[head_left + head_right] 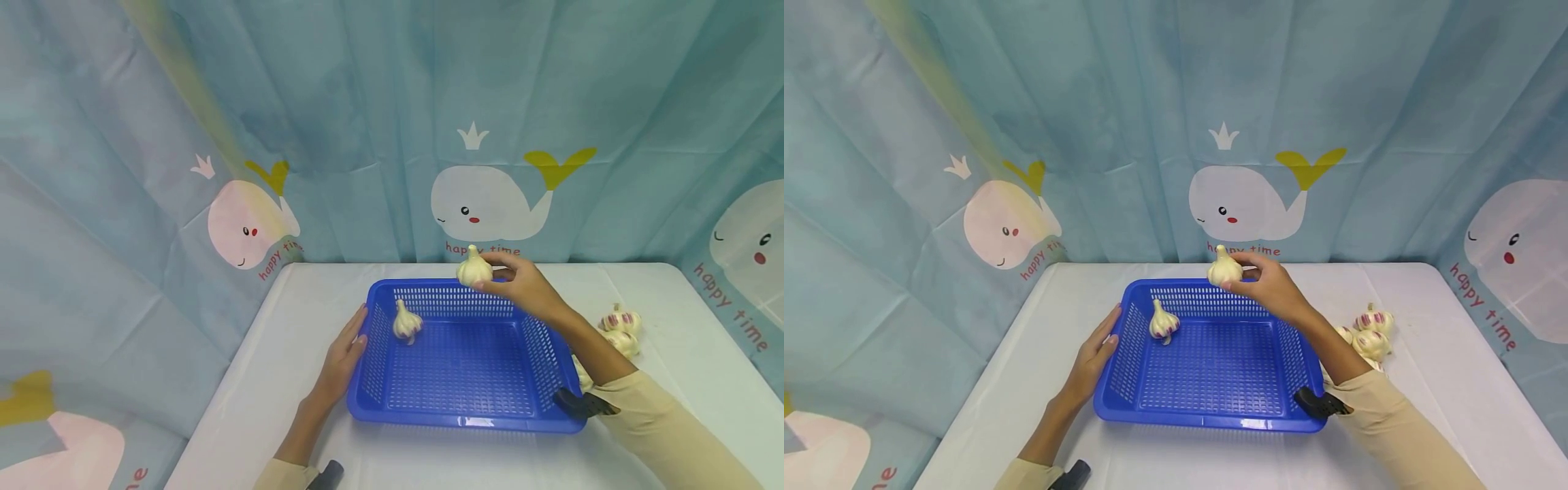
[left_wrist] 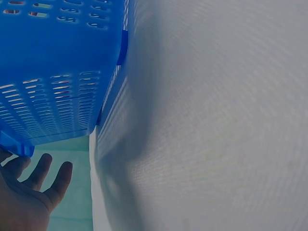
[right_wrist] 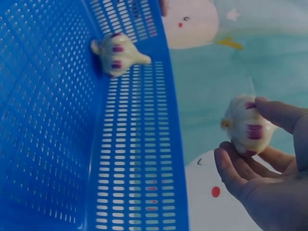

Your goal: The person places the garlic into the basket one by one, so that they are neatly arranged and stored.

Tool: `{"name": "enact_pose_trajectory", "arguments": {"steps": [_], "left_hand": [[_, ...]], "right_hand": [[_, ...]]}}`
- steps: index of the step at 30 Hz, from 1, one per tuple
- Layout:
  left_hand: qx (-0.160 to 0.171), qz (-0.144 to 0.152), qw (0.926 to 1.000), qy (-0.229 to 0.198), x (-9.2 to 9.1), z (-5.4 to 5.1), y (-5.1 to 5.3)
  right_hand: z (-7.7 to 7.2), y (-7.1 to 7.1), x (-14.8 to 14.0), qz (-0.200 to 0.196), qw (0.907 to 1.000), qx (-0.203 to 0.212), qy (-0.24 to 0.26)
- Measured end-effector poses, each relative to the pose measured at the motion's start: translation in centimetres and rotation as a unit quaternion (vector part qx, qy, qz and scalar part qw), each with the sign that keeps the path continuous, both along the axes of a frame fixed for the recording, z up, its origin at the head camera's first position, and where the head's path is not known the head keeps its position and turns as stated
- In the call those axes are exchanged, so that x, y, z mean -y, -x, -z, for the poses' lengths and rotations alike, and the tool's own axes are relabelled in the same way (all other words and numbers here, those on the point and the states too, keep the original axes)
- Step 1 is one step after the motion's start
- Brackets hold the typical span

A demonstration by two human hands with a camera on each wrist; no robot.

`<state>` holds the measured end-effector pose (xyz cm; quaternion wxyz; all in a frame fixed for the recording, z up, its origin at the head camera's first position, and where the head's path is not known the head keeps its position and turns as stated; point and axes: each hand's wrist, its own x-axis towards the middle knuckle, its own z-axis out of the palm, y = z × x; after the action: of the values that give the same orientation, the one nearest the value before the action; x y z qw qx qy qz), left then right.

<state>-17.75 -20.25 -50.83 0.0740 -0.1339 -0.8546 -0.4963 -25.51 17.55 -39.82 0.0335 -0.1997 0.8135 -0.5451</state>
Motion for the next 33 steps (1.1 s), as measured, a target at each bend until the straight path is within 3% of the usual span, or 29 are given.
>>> {"name": "enact_pose_trajectory", "arguments": {"steps": [16,33], "left_hand": [[0.001,0.0,1.0,-0.006,-0.1,0.0,0.1],[-0.002,-0.002,1.0,-0.005,-0.1,0.0,0.0]], "right_hand": [[1.6,1.2,2.2,-0.019,0.9986,0.042,-0.026],[2.9,1.9,4.2,-0.054,0.9958,0.057,-0.046]]}}
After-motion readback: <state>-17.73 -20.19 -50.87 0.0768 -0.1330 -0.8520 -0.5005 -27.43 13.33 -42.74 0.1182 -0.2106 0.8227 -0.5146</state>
